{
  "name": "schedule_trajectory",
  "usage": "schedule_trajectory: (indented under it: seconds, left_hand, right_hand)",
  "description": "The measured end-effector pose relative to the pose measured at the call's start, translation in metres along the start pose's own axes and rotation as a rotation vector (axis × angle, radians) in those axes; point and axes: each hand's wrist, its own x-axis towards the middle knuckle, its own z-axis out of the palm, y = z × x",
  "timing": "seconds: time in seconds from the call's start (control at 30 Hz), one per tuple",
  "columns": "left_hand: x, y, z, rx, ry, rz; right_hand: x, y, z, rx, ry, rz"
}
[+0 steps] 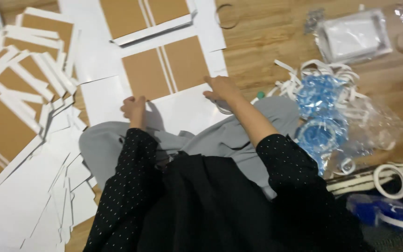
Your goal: Applying double-sided tape to cardboard sheets for assembly
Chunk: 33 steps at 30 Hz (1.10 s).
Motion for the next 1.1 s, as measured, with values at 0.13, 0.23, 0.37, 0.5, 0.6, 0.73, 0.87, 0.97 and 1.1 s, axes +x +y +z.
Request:
schedule_trajectory:
  seconds: [0.13, 0.23, 0.37, 0.5, 0.6, 0.73, 0.87, 0.97, 1.1]
  left_hand:
    - [-0.030, 0.017, -0.007, -0.049, -0.048, -0.050]
    - [-0.015, 0.003, -0.021, -0.114, -0.051, -0.093]
    - [-0.018, 0.013, 0.000, -0.517, -0.149, -0.131]
    - [-0.033, 0.007, 0.011, -0.927, 0.009, -0.051]
    - [-0.051, 0.022, 0.015, -1.044, -0.024, -0.150]
    - [-0.099, 0.048, 0.006, -0.927, -0.095, 0.046]
    - [-0.103, 0.040, -0.001, -1.029, 0.049, 0.288]
    - [-0.111, 0.055, -0.020, -0.991, 0.063, 0.446]
    - [-0.063, 0.066, -0.028, -0.988, 0.129, 0.728]
  right_hand:
    - [-0.011, 0.009, -0.001, 0.015, -0.010, 0.037]
    - [0.002, -0.001, 0.001, 0.056, -0.013, -0.029]
    - [-0.007, 0.014, -0.003, 0.077, -0.020, 0.020]
    - [-0.001, 0.015, 0.009, 0.064, -0.038, 0.053]
    - [-0.002, 0.013, 0.011, 0.056, -0.056, 0.065]
    - [-0.002, 0.018, 0.013, 0.067, -0.039, 0.065]
    - [0.000, 0.020, 0.007, 0.236, 0.008, 0.006]
    - [-0.007, 0.033, 0.003, 0.345, 0.044, 0.106]
    - [-0.004, 0.035, 0.001, 0.306, -0.046, 0.146]
